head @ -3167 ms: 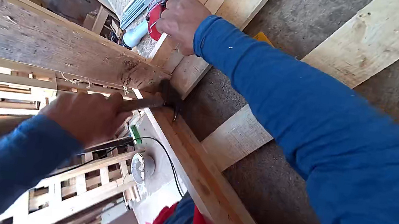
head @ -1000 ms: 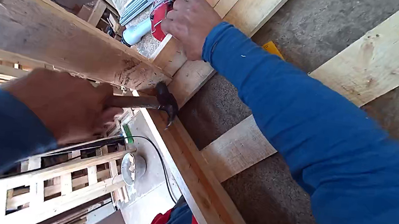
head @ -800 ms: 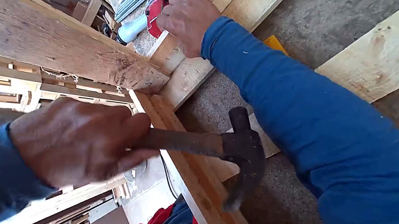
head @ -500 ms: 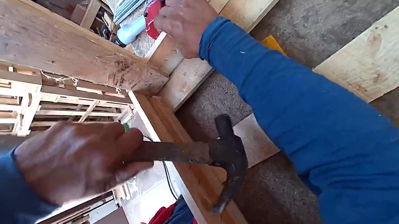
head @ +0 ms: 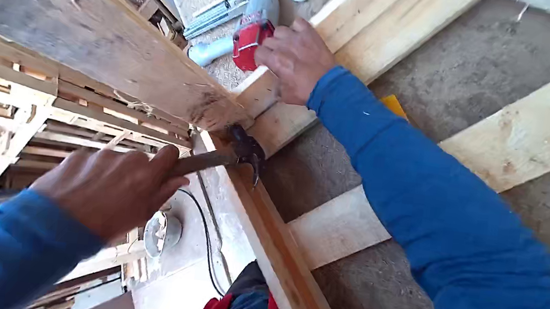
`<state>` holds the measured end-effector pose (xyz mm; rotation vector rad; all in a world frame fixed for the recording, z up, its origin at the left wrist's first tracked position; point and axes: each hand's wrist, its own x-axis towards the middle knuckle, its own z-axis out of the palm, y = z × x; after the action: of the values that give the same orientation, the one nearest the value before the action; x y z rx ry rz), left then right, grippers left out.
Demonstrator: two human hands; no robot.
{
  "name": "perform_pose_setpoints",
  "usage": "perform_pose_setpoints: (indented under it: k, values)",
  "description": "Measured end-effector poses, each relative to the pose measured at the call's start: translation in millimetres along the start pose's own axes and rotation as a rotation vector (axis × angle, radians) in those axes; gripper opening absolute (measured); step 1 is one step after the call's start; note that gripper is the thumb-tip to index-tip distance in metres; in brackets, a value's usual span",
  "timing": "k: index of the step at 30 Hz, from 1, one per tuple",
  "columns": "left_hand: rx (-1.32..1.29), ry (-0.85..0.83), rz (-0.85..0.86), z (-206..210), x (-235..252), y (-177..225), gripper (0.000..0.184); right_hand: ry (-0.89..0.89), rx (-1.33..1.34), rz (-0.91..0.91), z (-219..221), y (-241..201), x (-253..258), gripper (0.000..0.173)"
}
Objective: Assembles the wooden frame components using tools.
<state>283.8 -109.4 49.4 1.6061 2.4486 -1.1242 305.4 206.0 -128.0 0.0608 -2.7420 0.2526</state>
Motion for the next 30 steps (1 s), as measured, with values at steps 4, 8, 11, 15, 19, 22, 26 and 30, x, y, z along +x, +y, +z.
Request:
perform_pose_setpoints:
  k: [4, 8, 11, 15, 19, 22, 26, 30]
  values:
    - [-0.796, 0.291, -0.041, 118, -126, -25, 0.055, -0.014, 0.002, 0.006, 0, -7, 2, 0.055]
    - [-1.468, 0.430, -0.189, 243, -176, 29, 0.041, -0.045, -0.050, 0.063, -3, -17, 3, 0.053]
    - [-1.791, 0.429, -0.235, 275, -164, 55, 0.048, -0.092, -0.108, 0.134, -6, -30, 6, 0.060]
    - [-2.332, 0.150, -0.249, 302, -110, 34, 0.063, -0.092, 0.052, 0.440, -34, -83, -24, 0.075]
    - [-2.598, -0.060, -0.108, 337, -35, -43, 0.056, -0.256, 0.244, 0.770, -63, -197, -78, 0.090]
    - [-2.741, -0.022, -0.113, 330, 25, -115, 0.052, -0.382, 0.250, 1.071, -44, -283, -91, 0.091]
    - [-2.724, -0.058, -0.035, 301, 98, -144, 0.054, -0.211, -0.242, 1.059, -4, -313, -90, 0.076]
    - [-2.247, -0.558, 0.565, 294, 111, -127, 0.057, -0.234, -0.320, 1.061, -2, -315, -91, 0.081]
